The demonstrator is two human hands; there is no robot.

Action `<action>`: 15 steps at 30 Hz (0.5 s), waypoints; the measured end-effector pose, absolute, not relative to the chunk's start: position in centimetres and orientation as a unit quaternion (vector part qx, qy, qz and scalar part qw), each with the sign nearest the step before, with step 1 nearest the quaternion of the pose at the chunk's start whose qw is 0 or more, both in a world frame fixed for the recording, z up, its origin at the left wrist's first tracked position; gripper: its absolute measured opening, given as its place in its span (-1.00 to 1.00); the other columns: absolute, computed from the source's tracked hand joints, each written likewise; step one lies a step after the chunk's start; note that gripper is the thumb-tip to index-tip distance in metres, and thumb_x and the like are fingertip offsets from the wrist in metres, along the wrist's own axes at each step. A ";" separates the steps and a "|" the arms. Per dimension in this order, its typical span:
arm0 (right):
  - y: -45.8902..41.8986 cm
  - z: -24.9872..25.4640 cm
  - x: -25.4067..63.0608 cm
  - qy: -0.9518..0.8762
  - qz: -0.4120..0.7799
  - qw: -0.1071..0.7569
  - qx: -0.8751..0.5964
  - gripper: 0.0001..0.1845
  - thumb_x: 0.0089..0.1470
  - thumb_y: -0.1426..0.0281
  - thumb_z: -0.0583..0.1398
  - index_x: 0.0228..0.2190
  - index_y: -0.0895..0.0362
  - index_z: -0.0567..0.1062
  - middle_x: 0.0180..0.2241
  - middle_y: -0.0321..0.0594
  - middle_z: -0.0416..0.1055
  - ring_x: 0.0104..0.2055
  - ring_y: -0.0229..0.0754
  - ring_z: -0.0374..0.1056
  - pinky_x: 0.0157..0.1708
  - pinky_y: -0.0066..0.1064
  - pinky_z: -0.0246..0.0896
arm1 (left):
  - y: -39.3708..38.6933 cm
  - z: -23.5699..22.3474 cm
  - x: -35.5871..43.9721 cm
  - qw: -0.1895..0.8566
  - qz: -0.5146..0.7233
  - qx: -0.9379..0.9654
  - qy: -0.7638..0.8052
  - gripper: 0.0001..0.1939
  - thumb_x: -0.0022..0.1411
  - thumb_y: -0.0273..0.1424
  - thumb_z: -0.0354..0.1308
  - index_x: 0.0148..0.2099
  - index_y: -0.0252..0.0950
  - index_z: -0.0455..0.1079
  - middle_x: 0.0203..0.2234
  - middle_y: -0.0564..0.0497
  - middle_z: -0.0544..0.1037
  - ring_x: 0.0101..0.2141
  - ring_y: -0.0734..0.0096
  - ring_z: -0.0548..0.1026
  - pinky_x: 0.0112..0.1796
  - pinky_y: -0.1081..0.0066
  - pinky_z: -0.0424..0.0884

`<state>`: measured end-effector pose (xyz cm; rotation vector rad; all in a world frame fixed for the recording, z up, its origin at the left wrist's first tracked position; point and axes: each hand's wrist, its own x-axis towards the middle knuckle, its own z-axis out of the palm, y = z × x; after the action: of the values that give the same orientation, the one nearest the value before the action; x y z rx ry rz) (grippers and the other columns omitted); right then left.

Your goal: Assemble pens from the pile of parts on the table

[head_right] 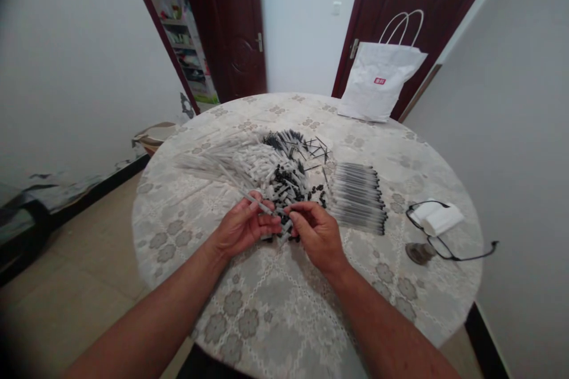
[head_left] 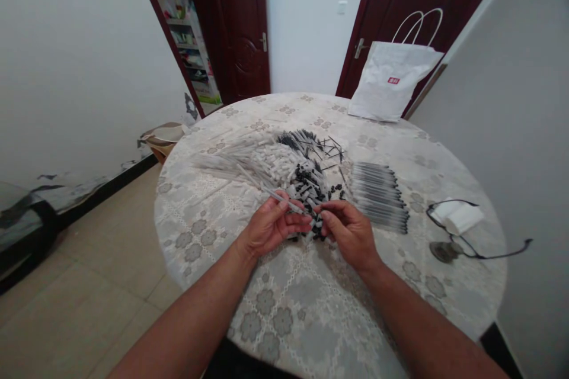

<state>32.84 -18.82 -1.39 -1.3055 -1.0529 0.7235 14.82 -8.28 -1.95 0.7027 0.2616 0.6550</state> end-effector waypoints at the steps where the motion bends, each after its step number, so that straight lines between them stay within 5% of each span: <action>1: -18.7 -1.5 32.8 -0.455 0.310 0.617 -0.563 -0.73 0.18 0.18 0.31 -0.16 0.09 0.55 -0.23 -0.19 0.59 -0.53 -0.31 0.36 -0.58 -0.48 0.24 | -8.3 -1.9 14.8 0.876 0.319 0.338 0.128 -0.72 0.35 -0.35 0.27 -0.07 -0.21 0.19 -0.11 -0.05 0.61 -0.17 0.08 0.69 -0.09 -0.01 0.59; 7: -18.6 -2.2 33.1 -0.483 0.288 0.604 -0.565 -0.75 0.15 0.21 0.33 -0.20 0.09 0.57 -0.44 -0.31 0.48 -0.51 -0.29 0.31 -0.53 -0.48 0.22 | -8.2 -1.8 15.0 0.865 0.339 0.343 0.136 -0.70 0.32 -0.37 0.30 -0.09 -0.21 0.20 -0.12 -0.05 0.63 -0.13 0.06 0.68 -0.03 0.02 0.56; 15: -18.5 -2.2 32.8 -0.528 0.215 0.568 -0.594 -0.80 0.18 0.24 0.29 -0.22 0.09 0.59 -0.35 -0.25 0.54 -0.38 -0.22 0.40 -0.36 -0.42 0.32 | -8.3 -1.8 15.4 0.858 0.345 0.355 0.136 -0.74 0.33 -0.42 0.28 -0.09 -0.23 0.22 -0.11 -0.08 0.65 -0.12 0.09 0.68 0.01 0.06 0.54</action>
<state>32.79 -18.45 -2.22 -1.3948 -1.2392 0.5045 15.37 -8.25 -1.82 0.7467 0.2857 0.7246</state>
